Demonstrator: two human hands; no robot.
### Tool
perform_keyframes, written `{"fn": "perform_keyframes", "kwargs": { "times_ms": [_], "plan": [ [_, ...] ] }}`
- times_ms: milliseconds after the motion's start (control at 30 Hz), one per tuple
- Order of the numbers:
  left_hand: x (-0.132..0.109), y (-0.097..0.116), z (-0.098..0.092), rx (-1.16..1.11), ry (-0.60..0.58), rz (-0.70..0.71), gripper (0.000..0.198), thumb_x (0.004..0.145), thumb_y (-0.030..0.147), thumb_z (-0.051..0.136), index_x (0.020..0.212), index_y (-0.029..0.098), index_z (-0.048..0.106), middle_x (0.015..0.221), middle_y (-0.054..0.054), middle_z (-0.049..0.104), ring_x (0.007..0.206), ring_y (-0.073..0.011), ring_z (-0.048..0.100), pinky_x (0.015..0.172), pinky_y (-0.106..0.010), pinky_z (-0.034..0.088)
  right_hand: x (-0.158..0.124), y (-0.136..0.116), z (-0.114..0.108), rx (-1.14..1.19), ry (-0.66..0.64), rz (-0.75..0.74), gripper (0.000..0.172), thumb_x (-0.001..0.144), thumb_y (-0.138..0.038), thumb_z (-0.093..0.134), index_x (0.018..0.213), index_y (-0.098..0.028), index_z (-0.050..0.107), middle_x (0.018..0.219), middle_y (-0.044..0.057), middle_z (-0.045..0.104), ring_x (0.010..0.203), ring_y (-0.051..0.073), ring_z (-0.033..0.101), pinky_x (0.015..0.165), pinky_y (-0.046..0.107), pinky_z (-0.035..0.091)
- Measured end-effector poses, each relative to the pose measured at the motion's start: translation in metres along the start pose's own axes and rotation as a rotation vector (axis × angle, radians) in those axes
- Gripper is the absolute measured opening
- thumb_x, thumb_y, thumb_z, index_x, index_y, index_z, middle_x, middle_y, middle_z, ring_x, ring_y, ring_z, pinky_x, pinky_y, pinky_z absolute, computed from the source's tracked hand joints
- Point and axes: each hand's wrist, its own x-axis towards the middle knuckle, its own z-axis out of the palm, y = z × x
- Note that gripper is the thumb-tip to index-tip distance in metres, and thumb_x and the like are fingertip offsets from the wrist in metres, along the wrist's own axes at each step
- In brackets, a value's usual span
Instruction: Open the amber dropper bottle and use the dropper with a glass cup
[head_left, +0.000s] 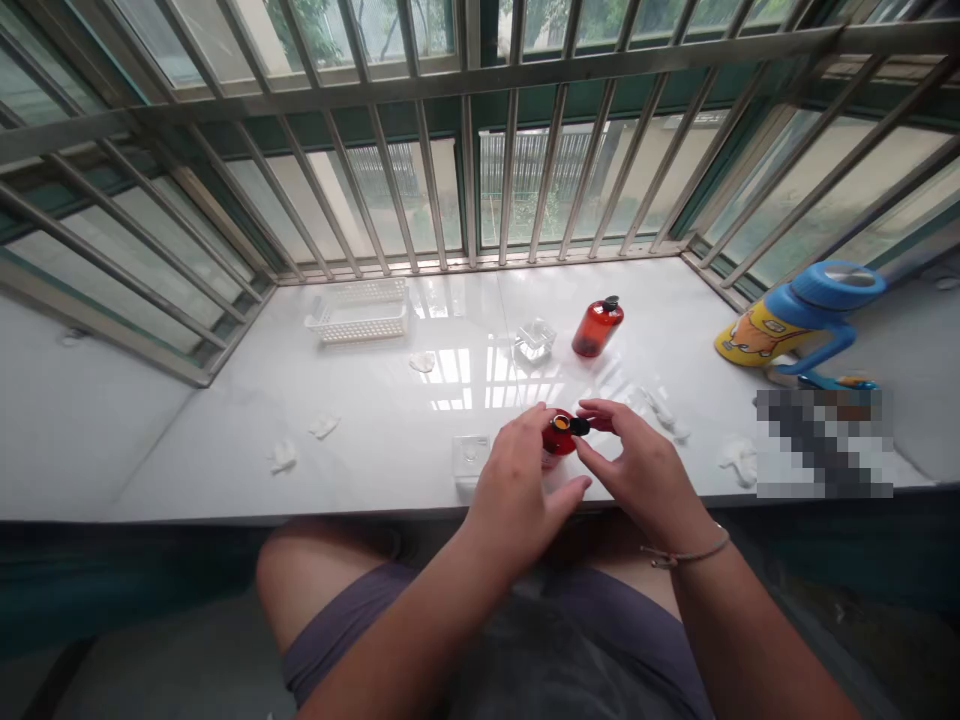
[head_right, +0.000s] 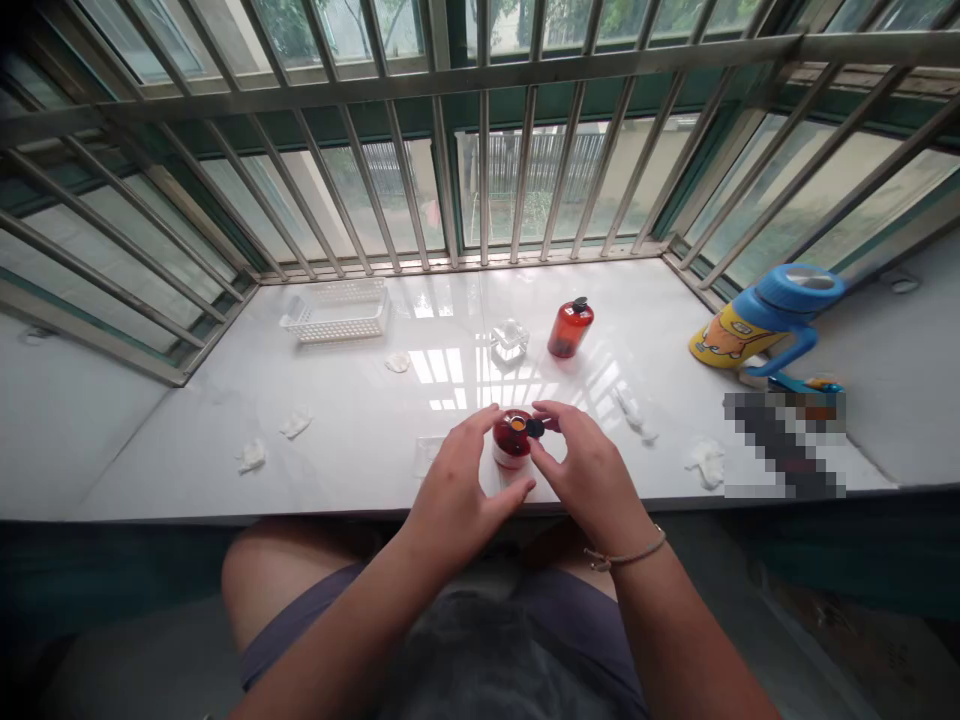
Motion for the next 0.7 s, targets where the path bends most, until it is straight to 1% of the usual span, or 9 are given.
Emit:
{"fn": "perform_keyframes", "kwargs": {
  "times_ms": [100, 133, 200, 267, 367, 467, 533, 633, 700],
  "plan": [
    [0.01, -0.039, 0.023, -0.075, -0.07, -0.182, 0.098, 0.074, 0.025, 0.097, 0.156, 0.024, 0.044, 0.161, -0.016, 0.054, 0.152, -0.0384, 0.051, 0.127, -0.062, 0.045, 0.003, -0.001, 0.002, 0.015, -0.019, 0.01, 0.045, 0.098, -0.034, 0.071, 0.141, -0.027, 0.06, 0.124, 0.007, 0.075, 0.109, 0.028, 0.074, 0.098, 0.047, 0.062],
    [0.012, -0.047, 0.029, -0.107, -0.089, -0.228, 0.101, 0.072, 0.025, 0.099, 0.157, 0.024, 0.044, 0.163, -0.017, 0.053, 0.152, -0.0394, 0.049, 0.127, -0.062, 0.043, 0.004, -0.001, 0.003, 0.031, -0.024, 0.021, 0.045, 0.098, -0.034, 0.072, 0.141, -0.027, 0.059, 0.123, 0.007, 0.075, 0.109, 0.028, 0.075, 0.098, 0.047, 0.063],
    [0.015, -0.056, 0.038, -0.179, -0.107, -0.297, 0.101, 0.07, 0.028, 0.1, 0.155, 0.023, 0.047, 0.162, -0.017, 0.054, 0.151, -0.04, 0.051, 0.127, -0.061, 0.043, 0.006, -0.003, 0.004, 0.067, -0.032, 0.048, 0.046, 0.098, -0.034, 0.073, 0.142, -0.028, 0.059, 0.122, 0.006, 0.076, 0.109, 0.027, 0.075, 0.097, 0.046, 0.063],
    [0.018, -0.058, 0.045, -0.244, -0.106, -0.332, 0.098, 0.07, 0.032, 0.1, 0.154, 0.022, 0.049, 0.156, -0.017, 0.059, 0.144, -0.0386, 0.058, 0.123, -0.059, 0.047, 0.008, -0.005, 0.007, 0.093, -0.04, 0.061, 0.046, 0.098, -0.033, 0.074, 0.141, -0.028, 0.06, 0.121, 0.006, 0.076, 0.108, 0.027, 0.076, 0.097, 0.045, 0.063],
    [0.021, -0.055, 0.052, -0.295, -0.077, -0.318, 0.092, 0.074, 0.029, 0.096, 0.153, 0.021, 0.05, 0.15, -0.016, 0.064, 0.136, -0.035, 0.064, 0.119, -0.055, 0.051, 0.009, -0.007, 0.011, 0.101, -0.042, 0.052, 0.044, 0.099, -0.032, 0.072, 0.141, -0.029, 0.06, 0.12, 0.005, 0.076, 0.106, 0.026, 0.075, 0.096, 0.044, 0.063],
    [0.022, -0.055, 0.057, -0.3, -0.014, -0.292, 0.083, 0.08, 0.024, 0.088, 0.153, 0.021, 0.048, 0.147, -0.015, 0.066, 0.134, -0.0324, 0.066, 0.118, -0.053, 0.053, 0.008, -0.007, 0.016, 0.077, -0.03, 0.013, 0.041, 0.101, -0.031, 0.07, 0.141, -0.029, 0.06, 0.121, 0.007, 0.075, 0.106, 0.027, 0.074, 0.096, 0.045, 0.062],
    [0.021, -0.057, 0.06, -0.28, 0.015, -0.281, 0.08, 0.082, 0.023, 0.085, 0.152, 0.021, 0.048, 0.145, -0.014, 0.068, 0.133, -0.032, 0.067, 0.117, -0.053, 0.053, 0.007, -0.006, 0.02, 0.069, -0.016, -0.012, 0.04, 0.102, -0.031, 0.069, 0.14, -0.029, 0.061, 0.122, 0.007, 0.074, 0.106, 0.028, 0.072, 0.096, 0.046, 0.062],
    [0.019, -0.06, 0.061, -0.251, 0.023, -0.249, 0.076, 0.083, 0.024, 0.084, 0.151, 0.02, 0.05, 0.145, -0.015, 0.067, 0.134, -0.032, 0.066, 0.118, -0.053, 0.052, 0.002, -0.005, 0.025, 0.095, 0.013, -0.014, 0.038, 0.103, -0.031, 0.068, 0.14, -0.03, 0.06, 0.124, 0.007, 0.073, 0.111, 0.027, 0.071, 0.1, 0.046, 0.061],
    [0.018, -0.061, 0.061, -0.245, 0.03, -0.226, 0.073, 0.085, 0.025, 0.083, 0.15, 0.021, 0.051, 0.147, -0.015, 0.067, 0.134, -0.0314, 0.066, 0.118, -0.053, 0.052, -0.002, -0.005, 0.027, 0.118, 0.04, 0.005, 0.04, 0.103, -0.033, 0.069, 0.141, -0.03, 0.059, 0.126, 0.008, 0.073, 0.114, 0.027, 0.07, 0.102, 0.047, 0.059]
  ]
}}
